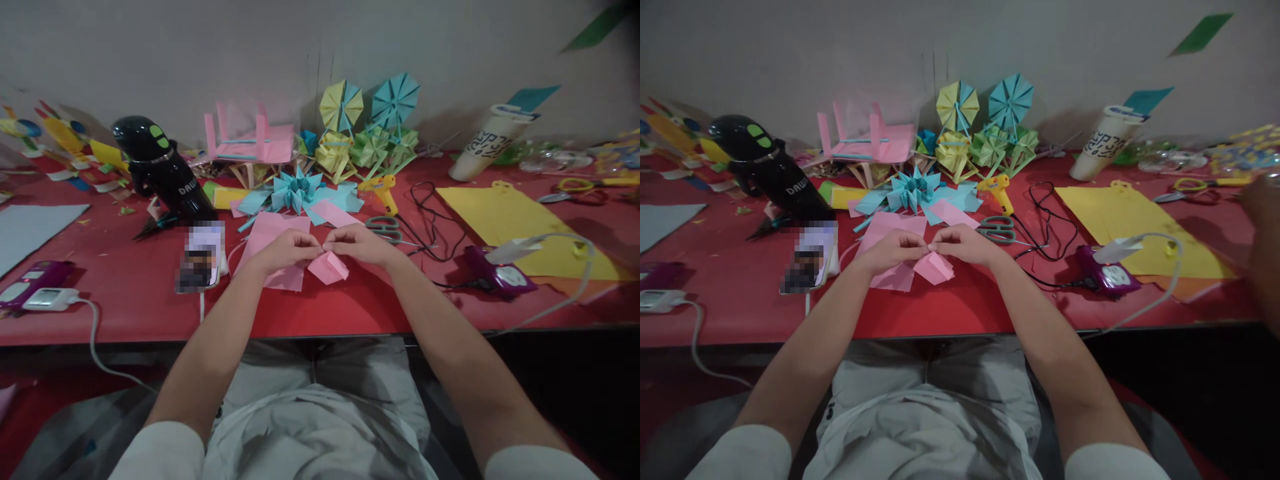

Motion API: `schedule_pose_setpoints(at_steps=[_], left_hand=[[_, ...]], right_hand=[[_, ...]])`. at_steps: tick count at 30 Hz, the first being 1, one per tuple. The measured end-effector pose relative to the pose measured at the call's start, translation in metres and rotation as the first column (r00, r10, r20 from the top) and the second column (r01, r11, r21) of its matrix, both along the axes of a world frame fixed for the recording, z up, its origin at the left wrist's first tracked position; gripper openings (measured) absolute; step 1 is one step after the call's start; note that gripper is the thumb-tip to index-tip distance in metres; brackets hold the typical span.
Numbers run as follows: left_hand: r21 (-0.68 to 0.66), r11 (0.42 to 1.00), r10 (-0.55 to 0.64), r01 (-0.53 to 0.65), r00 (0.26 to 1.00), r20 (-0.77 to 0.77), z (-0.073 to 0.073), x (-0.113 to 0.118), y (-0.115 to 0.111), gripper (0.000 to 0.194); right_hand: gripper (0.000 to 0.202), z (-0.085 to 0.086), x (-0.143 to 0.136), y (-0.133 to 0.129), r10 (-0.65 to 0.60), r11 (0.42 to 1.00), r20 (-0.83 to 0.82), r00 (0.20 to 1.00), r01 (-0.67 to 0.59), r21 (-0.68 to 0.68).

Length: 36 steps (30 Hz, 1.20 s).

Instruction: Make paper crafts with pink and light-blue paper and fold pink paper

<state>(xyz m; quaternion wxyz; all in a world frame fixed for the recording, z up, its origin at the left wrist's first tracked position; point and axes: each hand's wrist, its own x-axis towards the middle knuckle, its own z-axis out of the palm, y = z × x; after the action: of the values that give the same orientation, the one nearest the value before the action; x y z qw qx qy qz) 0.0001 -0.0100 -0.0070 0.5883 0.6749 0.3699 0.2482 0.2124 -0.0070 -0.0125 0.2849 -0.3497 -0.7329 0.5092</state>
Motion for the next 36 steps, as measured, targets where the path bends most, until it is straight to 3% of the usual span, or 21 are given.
schedule_pose_setpoints(at_steps=[3, 7, 12, 19, 26, 36], left_hand=[[-0.022, 0.997, 0.072, -0.071, 0.996, 0.055, -0.004, 0.001, 0.003, 0.026], [-0.017, 0.977, 0.21, -0.211, 0.955, 0.208, -0.008, 0.003, 0.006, 0.031], [0.119, 0.958, 0.224, -0.261, 0.94, 0.257, -0.013, 0.005, 0.009, 0.038], [0.273, 0.875, 0.324, -0.401, 0.902, 0.285, -0.023, 0.007, 0.016, 0.029], [0.443, 0.807, 0.332, -0.39, 0.92, 0.206, -0.024, 0.005, 0.018, 0.016], [0.461, 0.776, 0.352, -0.431, 0.902, 0.251, -0.024, 0.005, 0.017, 0.021]], right_hand=[[0.027, -0.001, 0.001, 0.003, -0.028, 0.999, -0.033, 0.999, 0.027, -0.026], [0.023, -0.007, 0.001, 0.01, -0.194, 0.981, -0.111, 0.975, 0.195, 0.001], [0.023, -0.015, -0.002, 0.013, -0.354, 0.934, -0.193, 0.915, 0.357, -0.023], [0.027, -0.018, -0.011, 0.012, -0.404, 0.914, -0.23, 0.886, 0.401, -0.059], [0.027, -0.019, -0.013, 0.011, -0.435, 0.896, -0.245, 0.866, 0.443, -0.027], [0.029, -0.018, -0.016, 0.011, -0.46, 0.88, -0.296, 0.837, 0.475, -0.026]])
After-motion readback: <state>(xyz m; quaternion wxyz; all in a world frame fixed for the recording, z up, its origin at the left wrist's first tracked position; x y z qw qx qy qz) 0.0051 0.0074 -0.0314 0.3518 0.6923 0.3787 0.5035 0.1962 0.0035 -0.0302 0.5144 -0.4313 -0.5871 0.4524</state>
